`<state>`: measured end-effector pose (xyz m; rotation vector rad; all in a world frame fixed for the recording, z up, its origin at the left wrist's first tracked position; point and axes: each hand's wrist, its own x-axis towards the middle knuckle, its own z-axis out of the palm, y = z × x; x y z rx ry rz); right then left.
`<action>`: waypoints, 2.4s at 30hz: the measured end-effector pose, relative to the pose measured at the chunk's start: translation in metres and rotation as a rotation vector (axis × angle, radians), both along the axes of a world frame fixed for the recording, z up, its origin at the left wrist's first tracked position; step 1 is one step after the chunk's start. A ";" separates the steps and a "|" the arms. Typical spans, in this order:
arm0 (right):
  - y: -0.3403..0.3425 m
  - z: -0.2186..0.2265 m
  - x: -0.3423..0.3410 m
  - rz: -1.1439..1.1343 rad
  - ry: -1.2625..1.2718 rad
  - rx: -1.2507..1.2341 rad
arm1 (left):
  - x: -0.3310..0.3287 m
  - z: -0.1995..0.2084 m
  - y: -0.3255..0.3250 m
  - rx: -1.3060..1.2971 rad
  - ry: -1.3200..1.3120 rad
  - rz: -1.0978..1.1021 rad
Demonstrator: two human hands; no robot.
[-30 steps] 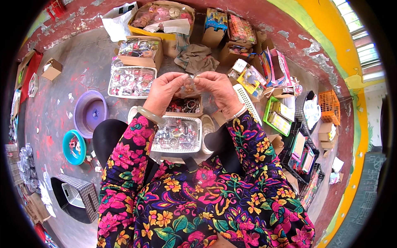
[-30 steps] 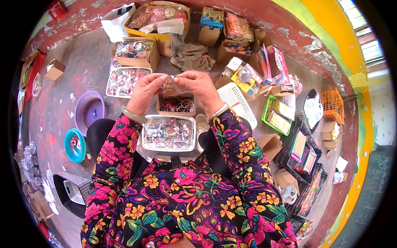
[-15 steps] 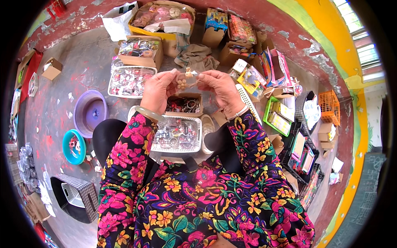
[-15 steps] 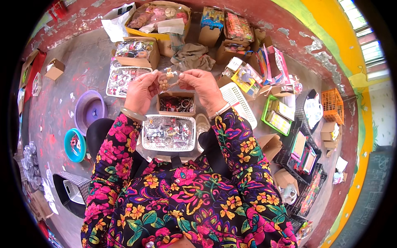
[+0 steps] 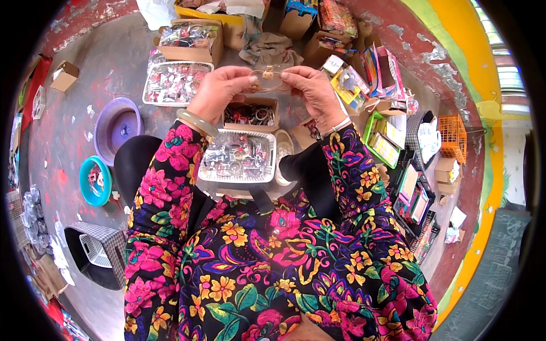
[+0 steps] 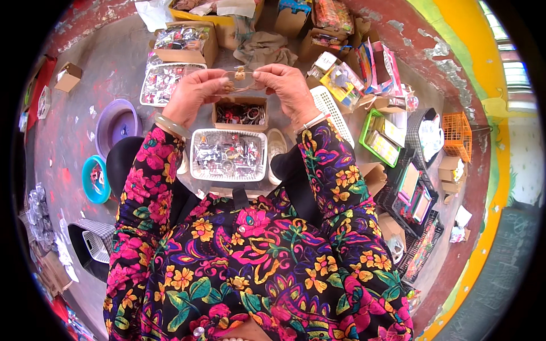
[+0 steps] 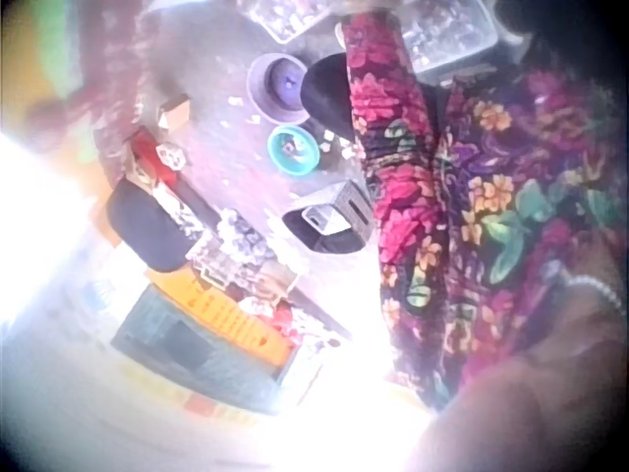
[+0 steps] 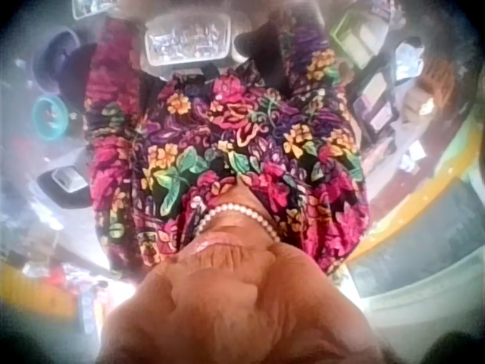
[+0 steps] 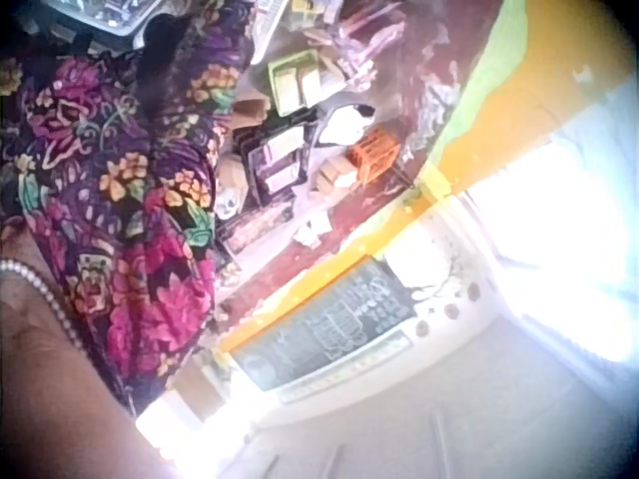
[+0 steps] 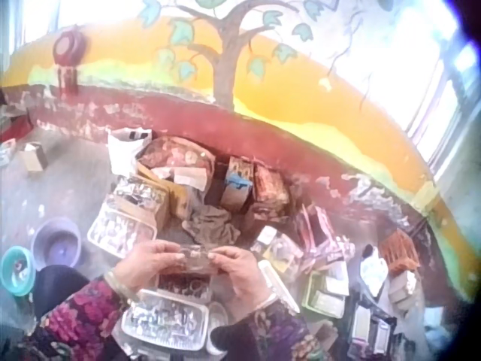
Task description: The person sits on the floor and repeatedly picks up small items from a white tray, places them into small clear plastic bags, and seals the bags. The person then places the sealed bags into a cardboard box.
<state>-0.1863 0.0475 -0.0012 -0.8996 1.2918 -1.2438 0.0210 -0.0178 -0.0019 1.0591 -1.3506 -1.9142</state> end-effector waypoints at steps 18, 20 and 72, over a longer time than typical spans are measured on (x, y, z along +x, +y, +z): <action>0.085 -0.270 0.032 1.194 1.424 0.176 | 0.033 -0.006 -0.013 -0.121 0.004 0.133; 0.089 -0.269 0.030 0.830 1.354 0.540 | 0.036 -0.006 -0.012 -0.127 -0.013 0.135; 0.131 -0.192 -0.159 -0.330 1.217 0.974 | 0.001 -0.007 0.001 0.322 0.374 0.147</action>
